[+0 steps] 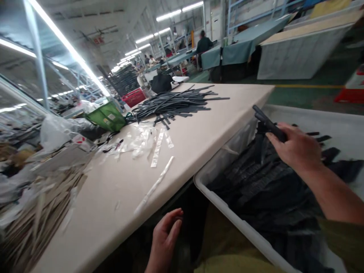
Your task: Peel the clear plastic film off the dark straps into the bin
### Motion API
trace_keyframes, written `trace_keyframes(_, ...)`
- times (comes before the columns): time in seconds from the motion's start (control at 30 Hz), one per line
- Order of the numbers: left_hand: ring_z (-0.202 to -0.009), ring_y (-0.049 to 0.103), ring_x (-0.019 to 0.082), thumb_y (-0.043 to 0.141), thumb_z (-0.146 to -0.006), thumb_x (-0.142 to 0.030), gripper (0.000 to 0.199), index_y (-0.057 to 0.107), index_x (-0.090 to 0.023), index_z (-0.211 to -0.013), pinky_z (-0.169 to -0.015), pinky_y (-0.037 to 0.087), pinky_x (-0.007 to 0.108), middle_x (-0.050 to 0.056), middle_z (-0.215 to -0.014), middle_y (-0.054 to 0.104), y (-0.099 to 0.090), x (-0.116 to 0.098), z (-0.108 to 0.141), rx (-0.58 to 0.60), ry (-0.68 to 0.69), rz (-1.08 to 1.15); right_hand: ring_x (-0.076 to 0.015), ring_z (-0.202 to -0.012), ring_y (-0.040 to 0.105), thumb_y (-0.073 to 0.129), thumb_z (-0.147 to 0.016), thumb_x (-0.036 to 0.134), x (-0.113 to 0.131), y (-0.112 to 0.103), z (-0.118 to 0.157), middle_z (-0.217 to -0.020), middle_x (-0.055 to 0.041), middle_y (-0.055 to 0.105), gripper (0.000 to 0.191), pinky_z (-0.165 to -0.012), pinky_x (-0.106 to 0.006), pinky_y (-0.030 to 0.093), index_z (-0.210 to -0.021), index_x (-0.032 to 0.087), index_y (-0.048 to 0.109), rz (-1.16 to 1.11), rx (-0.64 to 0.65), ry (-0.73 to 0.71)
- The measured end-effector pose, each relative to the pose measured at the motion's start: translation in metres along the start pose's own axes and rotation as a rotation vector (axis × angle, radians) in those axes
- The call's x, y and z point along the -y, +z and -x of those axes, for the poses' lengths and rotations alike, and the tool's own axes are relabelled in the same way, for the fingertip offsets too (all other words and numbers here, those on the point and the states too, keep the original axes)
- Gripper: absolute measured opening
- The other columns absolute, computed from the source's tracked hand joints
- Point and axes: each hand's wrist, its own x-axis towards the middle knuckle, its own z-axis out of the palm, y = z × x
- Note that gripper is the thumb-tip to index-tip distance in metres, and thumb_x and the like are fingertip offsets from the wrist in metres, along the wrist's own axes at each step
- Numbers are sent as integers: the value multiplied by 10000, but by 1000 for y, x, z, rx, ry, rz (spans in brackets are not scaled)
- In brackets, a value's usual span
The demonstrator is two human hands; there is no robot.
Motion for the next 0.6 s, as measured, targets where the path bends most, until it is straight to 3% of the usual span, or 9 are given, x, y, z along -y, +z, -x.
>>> trace_keyframes(0.07, -1023, 679, 241, 588, -907, -411, 306, 728, -213, -1093, -952, 518, 362, 79, -1087, 746, -22, -12, -13, -92, 46, -47, -214, -652, 624, 627, -860, 417, 13, 10, 17, -1148, -147, 706, 337, -766, -485, 511, -1123, 223, 707, -180, 226, 78)
trace_keyframes(0.13, -1004, 686, 239, 585, -905, -401, 287, 738, -212, -1056, -932, 523, 352, 67, -1044, 758, -44, -27, -36, -173, 98, -108, -97, -420, 439, 670, -786, 537, 32, 22, 42, -1078, -127, 731, 388, -601, -419, 530, -1048, 256, 715, -557, 594, 134)
trace_keyframes(0.17, -985, 691, 239, 578, -905, -399, 287, 739, -210, -1048, -912, 529, 348, 66, -1024, 761, -54, -33, -51, -205, 126, -151, -70, -384, 381, 713, -727, 583, 43, 28, 57, -1050, -127, 739, 433, -547, -394, 528, -1014, 259, 715, -710, 788, 137)
trace_keyframes(0.23, -956, 694, 235, 547, -919, -386, 303, 725, -200, -1080, -882, 532, 343, 74, -1037, 756, -69, -45, -86, -251, 175, -298, -46, -352, 317, 737, -690, 631, 67, 42, 91, -927, -122, 755, 488, -463, -337, 502, -971, 232, 716, -865, 1058, 135)
trace_keyframes(0.33, -1083, 653, 238, 540, -932, -333, 336, 665, -173, -1201, -972, 478, 341, 110, -1212, 695, -83, -54, -140, -249, 156, -679, -32, -363, 346, 706, -763, 583, 94, 66, 140, -908, -96, 755, 465, -445, -265, 491, -1015, 192, 687, -903, 1355, 128)
trace_keyframes(0.43, -1213, 584, 250, 613, -897, -309, 355, 649, -150, -1213, -1060, 398, 330, 136, -1273, 661, -89, -54, -184, -240, 70, -894, -32, -386, 414, 694, -775, 572, 103, 88, 177, -896, -75, 756, 483, -427, -203, 456, -1043, 173, 655, -890, 1517, 142)
trace_keyframes(0.6, -1160, 600, 288, 595, -905, -358, 377, 635, -96, -1174, -1009, 408, 374, 199, -1190, 671, -95, -52, -221, -352, -36, -919, -29, -386, 449, 677, -744, 679, 91, 117, 206, -884, -79, 753, 602, -387, -159, 391, -1061, 170, 621, -885, 1523, 202)
